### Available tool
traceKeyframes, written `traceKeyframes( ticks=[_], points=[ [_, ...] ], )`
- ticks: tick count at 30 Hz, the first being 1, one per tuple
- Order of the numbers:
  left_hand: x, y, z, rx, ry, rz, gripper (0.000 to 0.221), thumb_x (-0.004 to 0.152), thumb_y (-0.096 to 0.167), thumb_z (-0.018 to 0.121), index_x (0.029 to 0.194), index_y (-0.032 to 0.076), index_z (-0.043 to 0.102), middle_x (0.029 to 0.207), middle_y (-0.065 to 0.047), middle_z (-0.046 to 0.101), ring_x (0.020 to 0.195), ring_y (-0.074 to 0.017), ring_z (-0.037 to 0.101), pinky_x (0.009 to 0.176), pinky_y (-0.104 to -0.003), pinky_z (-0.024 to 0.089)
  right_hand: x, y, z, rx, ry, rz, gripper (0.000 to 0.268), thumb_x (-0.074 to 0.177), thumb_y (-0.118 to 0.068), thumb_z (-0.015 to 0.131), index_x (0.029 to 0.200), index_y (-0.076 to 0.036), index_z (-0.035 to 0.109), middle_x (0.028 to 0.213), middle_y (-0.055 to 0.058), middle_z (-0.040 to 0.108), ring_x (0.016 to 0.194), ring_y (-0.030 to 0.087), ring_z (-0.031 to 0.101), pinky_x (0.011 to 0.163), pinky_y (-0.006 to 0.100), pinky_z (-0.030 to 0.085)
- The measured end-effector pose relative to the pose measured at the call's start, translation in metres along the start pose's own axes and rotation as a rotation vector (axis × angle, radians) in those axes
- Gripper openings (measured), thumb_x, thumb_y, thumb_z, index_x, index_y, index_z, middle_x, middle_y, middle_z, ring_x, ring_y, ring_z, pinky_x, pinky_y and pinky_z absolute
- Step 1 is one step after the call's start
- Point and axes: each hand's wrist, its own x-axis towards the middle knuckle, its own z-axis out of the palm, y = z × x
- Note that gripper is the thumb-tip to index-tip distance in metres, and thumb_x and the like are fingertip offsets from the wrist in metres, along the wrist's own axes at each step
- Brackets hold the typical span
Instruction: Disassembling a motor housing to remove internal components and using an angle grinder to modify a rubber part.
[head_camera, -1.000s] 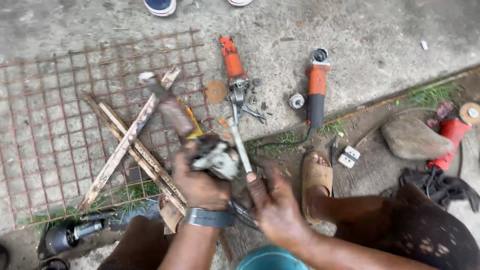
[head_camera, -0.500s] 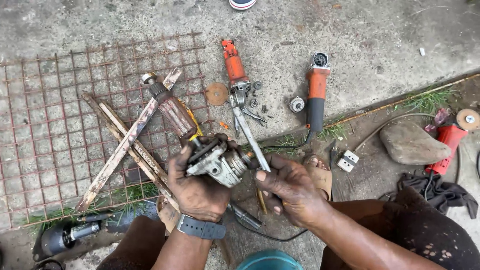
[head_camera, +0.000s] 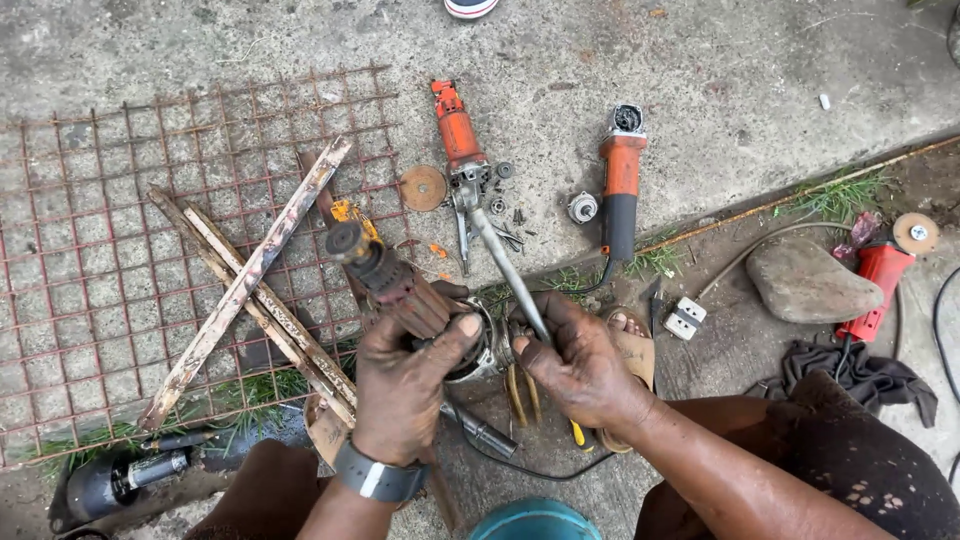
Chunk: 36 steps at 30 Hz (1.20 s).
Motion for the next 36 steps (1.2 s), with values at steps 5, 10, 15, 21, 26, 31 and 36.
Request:
traceKeyframes(
  ticks=[5, 10, 15, 21, 26, 31, 36],
  points=[
    [-0.006, -0.008, 0.001, 0.053, -0.002, 0.156, 0.012, 0.083, 0.011, 0.084, 0.092, 0.009, 0.076, 0.1, -0.005, 0.078, 0.098, -0.0198, 0.075, 0.097, -0.036, 0.062, 0.002, -0.015, -0.003, -0.229, -0.02, -0.135, 0.025, 0.099, -0.029, 0.057, 0.113, -0.008, 0.06, 0.084, 0.0, 0.053, 0.073, 0.015, 0.051, 0.062, 0.034, 0.044],
    [-0.009, 0.001, 0.01, 0.076, -0.005, 0.255, 0.014, 0.087, 0.016, 0.08, 0.092, 0.014, 0.067, 0.115, -0.009, 0.072, 0.097, -0.0198, 0.068, 0.091, -0.039, 0.059, 0.005, -0.013, 0.0, -0.363, 0.01, -0.088, 0.031, 0.098, -0.042, 0.05, 0.096, -0.011, 0.056, 0.079, 0.001, 0.049, 0.07, 0.019, 0.049, 0.063, 0.04, 0.04],
    [-0.004, -0.012, 0.011, 0.17, -0.017, 0.385, 0.031, 0.092, 0.015, 0.079, 0.119, 0.014, 0.065, 0.121, -0.004, 0.07, 0.096, -0.0144, 0.07, 0.092, -0.033, 0.06, 0.004, -0.006, -0.004, 0.393, 0.05, 0.336, 0.019, 0.098, -0.017, 0.069, 0.112, -0.004, 0.066, 0.071, 0.0, 0.049, 0.054, 0.011, 0.047, 0.042, 0.026, 0.044],
    [0.012, -0.007, -0.004, 0.043, 0.116, 0.37, 0.023, 0.093, 0.02, 0.078, 0.114, 0.017, 0.072, 0.118, 0.0, 0.073, 0.113, -0.0219, 0.067, 0.108, -0.043, 0.055, -0.018, -0.019, -0.034, 0.226, -0.038, 0.043, 0.028, 0.106, -0.01, 0.048, 0.127, 0.004, 0.059, 0.06, 0.003, 0.053, 0.043, 0.012, 0.048, 0.035, 0.025, 0.041],
    [0.024, -0.002, -0.013, 0.113, 0.245, 0.358, 0.019, 0.093, 0.021, 0.078, 0.111, 0.017, 0.073, 0.112, 0.002, 0.075, 0.108, -0.0175, 0.07, 0.101, -0.038, 0.059, -0.046, -0.02, -0.036, 0.27, -0.096, 0.276, 0.052, 0.102, -0.013, 0.053, 0.154, -0.013, 0.053, 0.063, 0.006, 0.051, 0.045, 0.013, 0.047, 0.037, 0.026, 0.04],
    [0.027, 0.005, -0.011, 0.197, 0.314, 0.443, 0.012, 0.094, 0.016, 0.077, 0.105, 0.012, 0.074, 0.114, -0.003, 0.074, 0.108, -0.018, 0.07, 0.1, -0.037, 0.06, -0.052, -0.02, -0.031, 0.348, -0.149, 0.388, 0.055, 0.102, -0.017, 0.054, 0.157, -0.014, 0.054, 0.06, 0.011, 0.051, 0.048, 0.015, 0.04, 0.043, 0.028, 0.029],
    [0.019, 0.027, -0.001, 0.32, 0.231, 0.508, 0.03, 0.094, 0.012, 0.077, 0.121, 0.013, 0.063, 0.107, -0.002, 0.071, 0.097, -0.0122, 0.07, 0.093, -0.027, 0.059, -0.053, -0.027, -0.029, 0.309, -0.177, 0.341, 0.054, 0.102, -0.019, 0.054, 0.155, -0.012, 0.057, 0.061, 0.008, 0.054, 0.045, 0.013, 0.036, 0.042, 0.028, 0.03]
  ],
)
